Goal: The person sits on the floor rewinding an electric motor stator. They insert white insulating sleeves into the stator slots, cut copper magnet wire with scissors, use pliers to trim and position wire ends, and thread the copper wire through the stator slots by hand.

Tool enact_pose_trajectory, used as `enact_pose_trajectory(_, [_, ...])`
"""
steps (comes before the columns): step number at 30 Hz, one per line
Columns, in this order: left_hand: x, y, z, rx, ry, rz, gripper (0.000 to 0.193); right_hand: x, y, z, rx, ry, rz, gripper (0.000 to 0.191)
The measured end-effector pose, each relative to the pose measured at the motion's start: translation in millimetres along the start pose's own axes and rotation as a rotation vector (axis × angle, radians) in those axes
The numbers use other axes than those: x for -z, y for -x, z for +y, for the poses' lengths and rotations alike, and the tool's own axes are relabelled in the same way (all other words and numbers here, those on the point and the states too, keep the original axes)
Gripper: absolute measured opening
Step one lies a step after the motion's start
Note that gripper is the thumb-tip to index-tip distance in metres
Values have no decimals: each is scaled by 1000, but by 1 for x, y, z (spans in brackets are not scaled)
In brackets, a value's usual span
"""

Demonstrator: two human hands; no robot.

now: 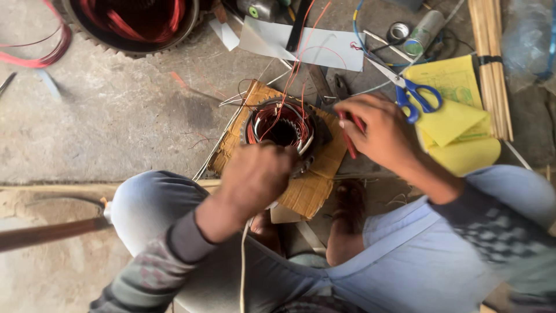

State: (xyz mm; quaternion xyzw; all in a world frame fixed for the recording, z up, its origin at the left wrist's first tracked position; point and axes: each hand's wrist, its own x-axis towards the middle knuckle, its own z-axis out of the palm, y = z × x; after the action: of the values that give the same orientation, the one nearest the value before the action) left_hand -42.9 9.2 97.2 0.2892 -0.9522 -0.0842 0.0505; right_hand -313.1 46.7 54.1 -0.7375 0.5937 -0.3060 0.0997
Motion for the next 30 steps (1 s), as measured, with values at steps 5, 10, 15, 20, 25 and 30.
enact_pose_trajectory(5, [19, -10, -14, 238, 334, -78, 20, 24, -31, -30, 432, -153, -125, 26])
enact_pose_trajectory(10, [37, -2, 12, 119, 98, 136, 31, 9, -33, -44, 449, -192, -130, 35])
enact_pose_trajectory(15, [28, 6, 26, 170, 5, 130, 44, 6, -30, -35, 504, -180, -123, 40])
enact_pose_trajectory(20, [15, 6, 24, 236, 176, 300, 31, 3, -23, -34, 473, -211, -60, 39])
enact_pose_trajectory(25, [9, 5, 22, 208, 281, 379, 23, 3, -20, -35, 451, -192, -57, 37])
enact_pose_trajectory(30, [4, 8, 11, 110, 230, 380, 31, 3, -26, -42, 383, -189, 13, 25])
